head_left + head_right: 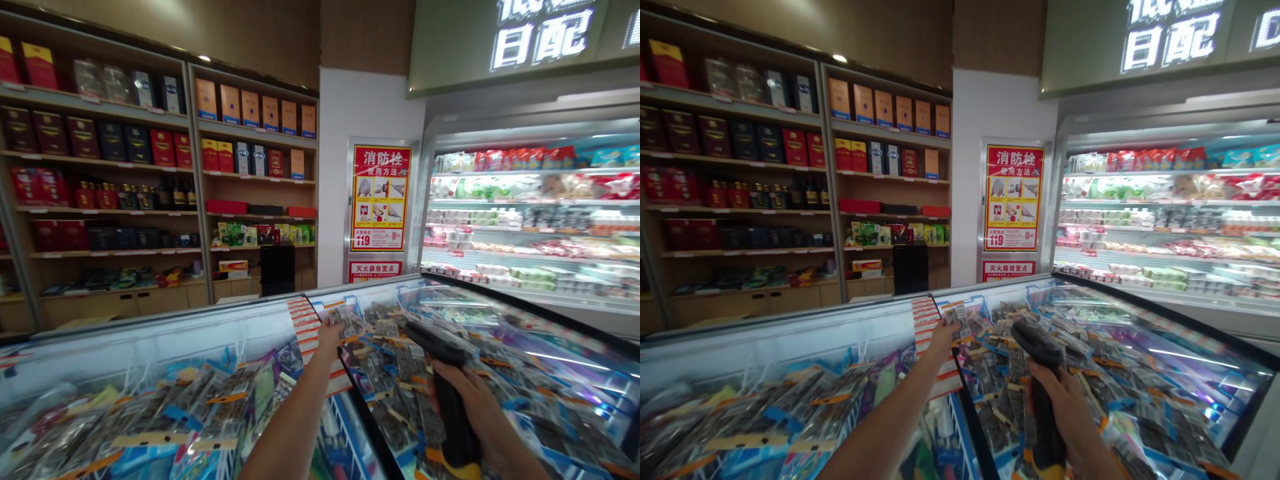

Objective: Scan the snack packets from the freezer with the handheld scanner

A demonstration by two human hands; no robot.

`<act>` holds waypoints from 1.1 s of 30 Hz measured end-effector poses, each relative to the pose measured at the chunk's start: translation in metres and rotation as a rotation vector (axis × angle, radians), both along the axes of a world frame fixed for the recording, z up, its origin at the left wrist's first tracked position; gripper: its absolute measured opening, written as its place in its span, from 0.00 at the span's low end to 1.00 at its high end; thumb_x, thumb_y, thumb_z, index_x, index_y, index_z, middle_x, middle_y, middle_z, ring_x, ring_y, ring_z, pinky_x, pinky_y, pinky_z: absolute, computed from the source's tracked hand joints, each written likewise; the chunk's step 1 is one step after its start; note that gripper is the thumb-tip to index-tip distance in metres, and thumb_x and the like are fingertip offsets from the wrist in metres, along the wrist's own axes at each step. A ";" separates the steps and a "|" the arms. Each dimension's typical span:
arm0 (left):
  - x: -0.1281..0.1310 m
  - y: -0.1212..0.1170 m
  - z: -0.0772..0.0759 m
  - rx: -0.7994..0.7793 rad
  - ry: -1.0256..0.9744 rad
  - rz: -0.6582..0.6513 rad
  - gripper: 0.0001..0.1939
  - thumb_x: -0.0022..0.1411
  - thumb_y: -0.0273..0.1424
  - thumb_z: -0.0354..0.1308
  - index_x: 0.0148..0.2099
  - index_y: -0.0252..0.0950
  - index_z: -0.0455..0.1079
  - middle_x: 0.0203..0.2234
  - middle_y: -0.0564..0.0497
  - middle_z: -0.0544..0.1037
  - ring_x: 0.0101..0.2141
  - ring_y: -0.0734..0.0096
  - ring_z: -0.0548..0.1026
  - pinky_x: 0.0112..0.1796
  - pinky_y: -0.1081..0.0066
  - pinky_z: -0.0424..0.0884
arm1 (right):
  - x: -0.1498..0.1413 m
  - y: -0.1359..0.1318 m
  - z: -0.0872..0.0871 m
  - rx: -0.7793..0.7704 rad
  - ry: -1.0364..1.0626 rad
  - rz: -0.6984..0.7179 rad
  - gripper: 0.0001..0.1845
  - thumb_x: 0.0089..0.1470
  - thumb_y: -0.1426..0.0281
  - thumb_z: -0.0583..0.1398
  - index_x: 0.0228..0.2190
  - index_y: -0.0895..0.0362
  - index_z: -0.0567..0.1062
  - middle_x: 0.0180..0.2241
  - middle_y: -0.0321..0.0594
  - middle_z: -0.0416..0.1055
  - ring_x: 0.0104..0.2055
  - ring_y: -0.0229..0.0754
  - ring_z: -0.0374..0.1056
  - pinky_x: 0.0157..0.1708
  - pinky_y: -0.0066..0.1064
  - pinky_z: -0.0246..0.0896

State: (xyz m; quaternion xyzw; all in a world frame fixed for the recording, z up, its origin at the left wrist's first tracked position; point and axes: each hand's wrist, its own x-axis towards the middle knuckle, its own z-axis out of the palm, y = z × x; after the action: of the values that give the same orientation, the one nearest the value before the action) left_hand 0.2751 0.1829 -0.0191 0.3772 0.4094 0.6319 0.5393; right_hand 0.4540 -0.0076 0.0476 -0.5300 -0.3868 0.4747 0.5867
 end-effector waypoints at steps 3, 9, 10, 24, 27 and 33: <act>-0.043 -0.020 0.000 0.031 -0.176 -0.041 0.19 0.34 0.27 0.63 0.34 0.33 0.68 0.24 0.51 0.76 0.24 0.70 0.73 0.31 0.67 0.69 | -0.026 0.005 0.005 -0.006 0.010 0.068 0.18 0.41 0.57 0.60 0.16 0.59 0.68 0.11 0.35 0.65 0.13 0.34 0.59 0.12 0.24 0.51; -0.139 -0.066 -0.010 0.025 -0.161 0.015 0.18 0.33 0.29 0.65 0.33 0.32 0.70 0.26 0.47 0.77 0.27 0.66 0.74 0.32 0.67 0.69 | -0.096 0.015 -0.007 0.001 0.048 0.271 0.17 0.43 0.59 0.59 0.16 0.60 0.68 0.11 0.35 0.64 0.12 0.33 0.58 0.12 0.24 0.51; -0.152 -0.073 -0.010 0.024 -0.144 0.040 0.18 0.34 0.29 0.64 0.32 0.32 0.70 0.26 0.48 0.77 0.27 0.66 0.74 0.32 0.67 0.69 | -0.106 0.015 -0.012 -0.002 0.049 0.296 0.17 0.43 0.58 0.59 0.16 0.60 0.68 0.11 0.35 0.64 0.12 0.33 0.58 0.12 0.23 0.51; -0.188 -0.084 -0.004 0.084 -0.160 0.171 0.22 0.33 0.34 0.66 0.36 0.33 0.72 0.32 0.47 0.77 0.31 0.66 0.74 0.33 0.69 0.68 | -0.133 -0.004 -0.039 -0.134 -0.089 0.521 0.25 0.41 0.51 0.57 0.12 0.60 0.67 0.11 0.36 0.62 0.12 0.32 0.57 0.12 0.23 0.50; -0.183 -0.083 -0.003 0.105 -0.190 0.157 0.23 0.33 0.33 0.66 0.37 0.33 0.71 0.32 0.47 0.77 0.32 0.65 0.74 0.34 0.68 0.68 | -0.136 -0.008 -0.035 -0.140 -0.106 0.548 0.25 0.42 0.51 0.56 0.13 0.60 0.67 0.11 0.35 0.61 0.11 0.32 0.57 0.12 0.23 0.50; -0.170 -0.086 0.004 0.123 -0.225 0.137 0.22 0.34 0.31 0.65 0.37 0.33 0.71 0.31 0.47 0.77 0.32 0.65 0.74 0.34 0.68 0.68 | -0.139 -0.015 -0.033 -0.133 -0.128 0.513 0.21 0.43 0.55 0.56 0.15 0.60 0.67 0.11 0.35 0.62 0.12 0.32 0.57 0.13 0.23 0.50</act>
State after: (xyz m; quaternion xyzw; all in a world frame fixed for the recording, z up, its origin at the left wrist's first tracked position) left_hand 0.1052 0.0971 -0.0153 0.3074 0.3319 0.7294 0.5132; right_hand 0.3155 -0.0224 0.0150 -0.4809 -0.5127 0.5977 0.3855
